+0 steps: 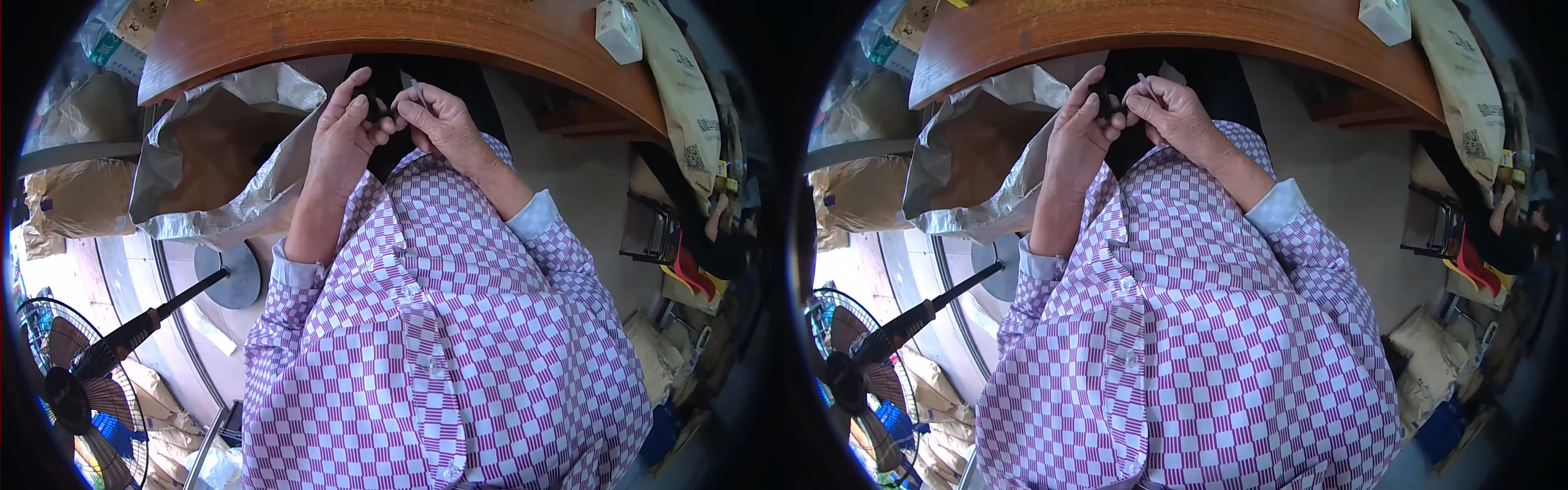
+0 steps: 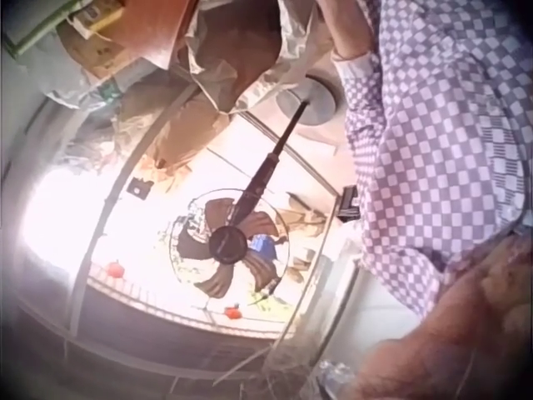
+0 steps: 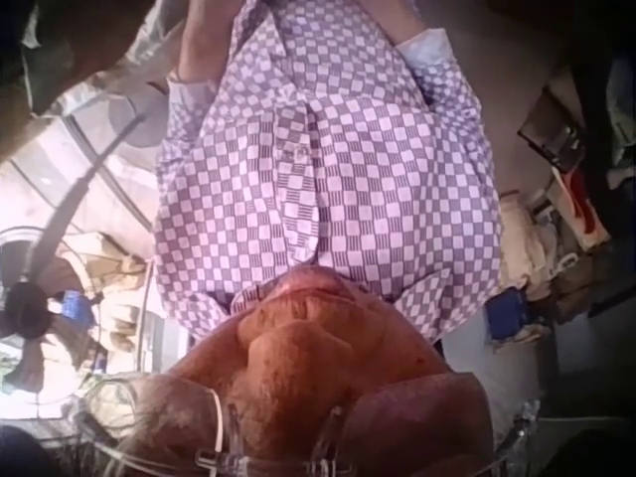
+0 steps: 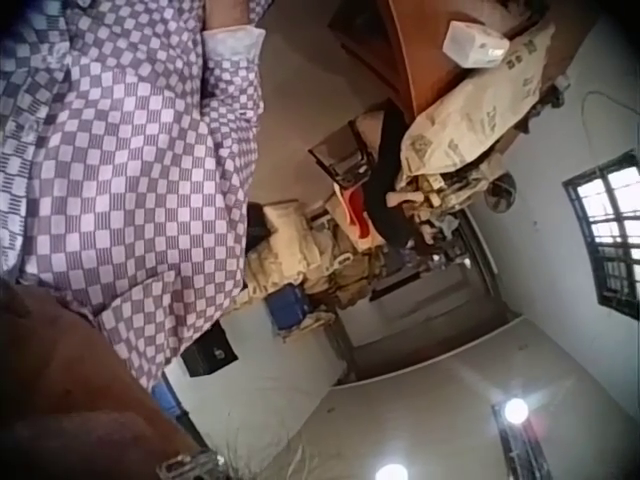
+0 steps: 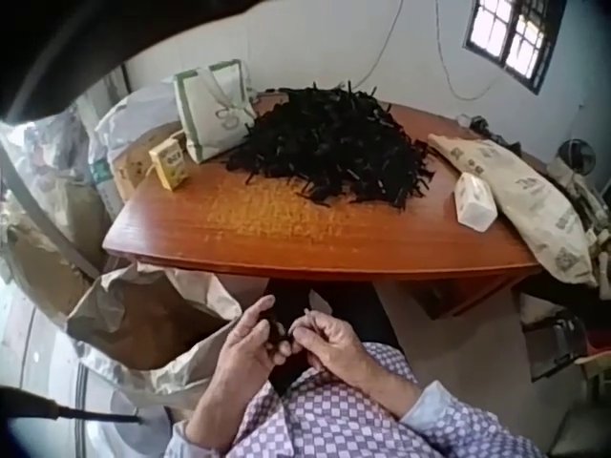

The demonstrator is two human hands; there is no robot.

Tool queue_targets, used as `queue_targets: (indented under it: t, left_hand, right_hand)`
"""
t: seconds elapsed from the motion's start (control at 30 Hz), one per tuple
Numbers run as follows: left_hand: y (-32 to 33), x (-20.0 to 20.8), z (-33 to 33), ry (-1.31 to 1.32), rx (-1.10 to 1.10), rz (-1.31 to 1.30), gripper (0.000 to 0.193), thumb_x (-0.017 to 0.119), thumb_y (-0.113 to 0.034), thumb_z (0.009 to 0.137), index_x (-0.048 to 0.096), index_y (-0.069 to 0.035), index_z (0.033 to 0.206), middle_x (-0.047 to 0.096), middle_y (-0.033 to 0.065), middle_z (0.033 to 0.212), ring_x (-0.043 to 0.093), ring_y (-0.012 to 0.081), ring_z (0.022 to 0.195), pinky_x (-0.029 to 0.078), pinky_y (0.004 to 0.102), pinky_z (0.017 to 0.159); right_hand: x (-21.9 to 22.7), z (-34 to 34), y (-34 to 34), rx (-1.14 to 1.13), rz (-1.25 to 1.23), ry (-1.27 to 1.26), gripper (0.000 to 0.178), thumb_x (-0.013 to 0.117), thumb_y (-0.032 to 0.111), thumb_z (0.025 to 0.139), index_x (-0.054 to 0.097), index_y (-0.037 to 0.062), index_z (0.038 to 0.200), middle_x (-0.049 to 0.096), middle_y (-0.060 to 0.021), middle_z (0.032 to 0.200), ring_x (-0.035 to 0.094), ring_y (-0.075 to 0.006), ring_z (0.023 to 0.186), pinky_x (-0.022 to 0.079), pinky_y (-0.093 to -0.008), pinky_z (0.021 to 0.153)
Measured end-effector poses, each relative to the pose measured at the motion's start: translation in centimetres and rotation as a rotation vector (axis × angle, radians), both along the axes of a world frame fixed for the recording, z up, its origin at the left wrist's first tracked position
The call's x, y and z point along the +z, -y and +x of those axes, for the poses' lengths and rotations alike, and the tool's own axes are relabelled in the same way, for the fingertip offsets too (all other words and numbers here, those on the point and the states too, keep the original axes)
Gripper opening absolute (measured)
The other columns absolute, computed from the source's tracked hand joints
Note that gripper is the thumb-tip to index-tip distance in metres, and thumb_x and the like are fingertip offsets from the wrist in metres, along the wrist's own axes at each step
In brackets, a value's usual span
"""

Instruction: Manually assemble small electronic components by inserting wire brushes into plastic housings.

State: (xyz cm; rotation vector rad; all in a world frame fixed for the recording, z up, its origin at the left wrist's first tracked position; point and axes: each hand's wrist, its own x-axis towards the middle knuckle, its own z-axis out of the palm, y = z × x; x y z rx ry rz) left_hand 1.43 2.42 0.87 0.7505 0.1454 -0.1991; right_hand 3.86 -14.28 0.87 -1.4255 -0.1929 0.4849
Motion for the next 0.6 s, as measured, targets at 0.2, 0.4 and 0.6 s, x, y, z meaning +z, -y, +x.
queue_targets:
  t: [0.2,0.4,0.6]
  left_hand:
    - [0.0,0.2,-0.6,0.01,-0.254,-0.052,0.038,0.044,-0.012,0.096,0.042,-0.006,0.134,0.058,0.0085,0.084,0.058,0.0131,0.063,0.042,0.0181,0.049]
    - [0.2,-0.1,-0.8,0.091,-0.379,-0.107,0.039,0.049,-0.016,0.096,0.043,-0.007,0.133,0.059,0.0085,0.084,0.06,0.0124,0.063,0.043,0.0179,0.048]
    - [0.9,1.2,-0.8,0.19,-0.365,0.491,0.037,0.048,-0.006,0.094,0.045,-0.004,0.13,0.06,0.0083,0.089,0.064,0.0137,0.076,0.052,0.0214,0.065]
  right_hand:
    - [-0.4,0.5,0.6,0.047,0.323,-0.166,0.025,0.063,0.026,0.088,0.057,0.007,0.102,0.06,0.0005,0.074,0.046,-0.0014,0.047,0.033,-0.0135,0.041]
    - [-0.5,0.8,1.5,0.171,0.264,-0.28,0.026,0.066,0.028,0.086,0.059,0.0061,0.099,0.061,-0.0006,0.071,0.048,-0.0016,0.048,0.031,-0.0138,0.038]
    - [-0.6,0.7,1.4,0.094,0.075,-0.116,0.026,0.066,0.027,0.086,0.059,0.0068,0.1,0.057,0.0025,0.073,0.051,-0.0018,0.061,0.037,-0.0135,0.049]
